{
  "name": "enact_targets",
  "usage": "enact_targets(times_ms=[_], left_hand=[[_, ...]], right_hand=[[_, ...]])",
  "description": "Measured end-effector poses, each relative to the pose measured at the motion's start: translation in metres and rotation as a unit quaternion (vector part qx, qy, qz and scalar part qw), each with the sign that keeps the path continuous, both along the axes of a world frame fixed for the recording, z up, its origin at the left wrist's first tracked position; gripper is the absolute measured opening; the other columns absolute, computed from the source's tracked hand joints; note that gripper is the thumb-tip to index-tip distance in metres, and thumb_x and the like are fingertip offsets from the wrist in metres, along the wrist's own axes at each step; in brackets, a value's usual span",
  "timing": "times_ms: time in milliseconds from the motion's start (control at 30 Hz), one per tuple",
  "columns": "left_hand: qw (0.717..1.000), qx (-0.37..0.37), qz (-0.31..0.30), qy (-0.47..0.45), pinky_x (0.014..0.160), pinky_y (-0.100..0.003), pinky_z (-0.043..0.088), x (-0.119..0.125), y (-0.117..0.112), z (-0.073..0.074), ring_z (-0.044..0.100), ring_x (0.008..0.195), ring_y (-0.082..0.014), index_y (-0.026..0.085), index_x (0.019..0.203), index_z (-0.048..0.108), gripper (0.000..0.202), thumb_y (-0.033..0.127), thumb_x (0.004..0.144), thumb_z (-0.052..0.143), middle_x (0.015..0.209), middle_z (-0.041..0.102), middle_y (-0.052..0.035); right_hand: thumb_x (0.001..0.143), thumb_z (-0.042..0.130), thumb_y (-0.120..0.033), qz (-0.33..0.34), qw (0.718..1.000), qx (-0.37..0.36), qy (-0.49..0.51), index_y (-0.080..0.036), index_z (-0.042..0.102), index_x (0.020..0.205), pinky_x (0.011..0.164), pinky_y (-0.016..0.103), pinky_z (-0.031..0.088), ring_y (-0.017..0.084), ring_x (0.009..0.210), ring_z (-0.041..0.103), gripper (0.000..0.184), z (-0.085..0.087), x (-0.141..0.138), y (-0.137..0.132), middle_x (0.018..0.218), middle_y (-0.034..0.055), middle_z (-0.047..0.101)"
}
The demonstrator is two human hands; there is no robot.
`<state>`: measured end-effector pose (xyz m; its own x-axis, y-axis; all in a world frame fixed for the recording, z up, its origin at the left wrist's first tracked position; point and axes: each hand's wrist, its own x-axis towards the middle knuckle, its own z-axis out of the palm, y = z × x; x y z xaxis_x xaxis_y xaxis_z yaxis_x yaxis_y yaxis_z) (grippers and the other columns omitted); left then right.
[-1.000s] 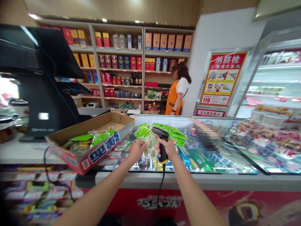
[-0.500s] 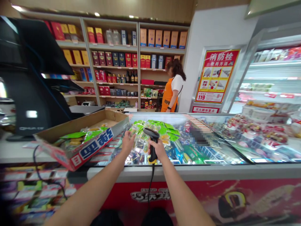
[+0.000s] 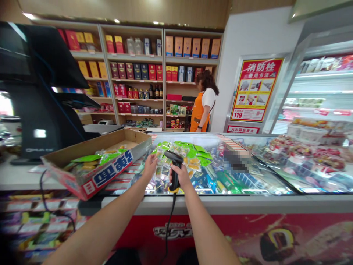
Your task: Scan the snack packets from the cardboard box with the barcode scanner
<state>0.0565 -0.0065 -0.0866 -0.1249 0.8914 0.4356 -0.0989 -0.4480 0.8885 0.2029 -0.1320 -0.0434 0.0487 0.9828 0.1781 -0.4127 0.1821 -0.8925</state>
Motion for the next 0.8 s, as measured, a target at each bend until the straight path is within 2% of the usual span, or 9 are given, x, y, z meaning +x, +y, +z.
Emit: enact_targets(times_ms=[400,600,800], left_hand=[[1.000,-0.014,-0.002,0.009,0.088,-0.035,0.048,-0.0004,-0.0017,0.0045,0.063,0.091,-0.0218,0.018,0.088,0.061,0.020,0.028,0.073,0.070,0.087,0.067,-0.0046],[1.000,-0.007,-0.004,0.015,0.089,-0.036,0.048,-0.0005,-0.0010,0.0042,0.063,0.092,-0.0223,0.018,0.089,0.061,0.020,0.028,0.074,0.070,0.091,0.068,-0.0059],[0.999,0.011,0.035,0.011,0.090,-0.037,0.048,0.0023,-0.0090,0.0057,0.064,0.092,-0.0222,0.018,0.089,0.060,0.019,0.028,0.075,0.069,0.092,0.068,-0.0067]], right_hand=[[0.062,0.076,-0.047,-0.003,1.000,-0.007,-0.029,-0.017,0.057,0.073,0.032,0.024,0.046,0.012,0.035,0.053,0.038,0.0036,-0.0032,-0.0036,0.052,-0.0030,0.059],[0.061,0.075,-0.047,-0.003,0.999,-0.025,-0.034,-0.017,0.055,0.066,0.032,0.025,0.046,0.012,0.035,0.053,0.036,0.0054,-0.0034,-0.0031,0.050,-0.0022,0.058],[0.061,0.075,-0.045,-0.008,0.999,-0.016,-0.027,-0.017,0.058,0.077,0.033,0.025,0.046,0.013,0.037,0.053,0.037,0.0041,-0.0041,-0.0057,0.053,-0.0025,0.059]])
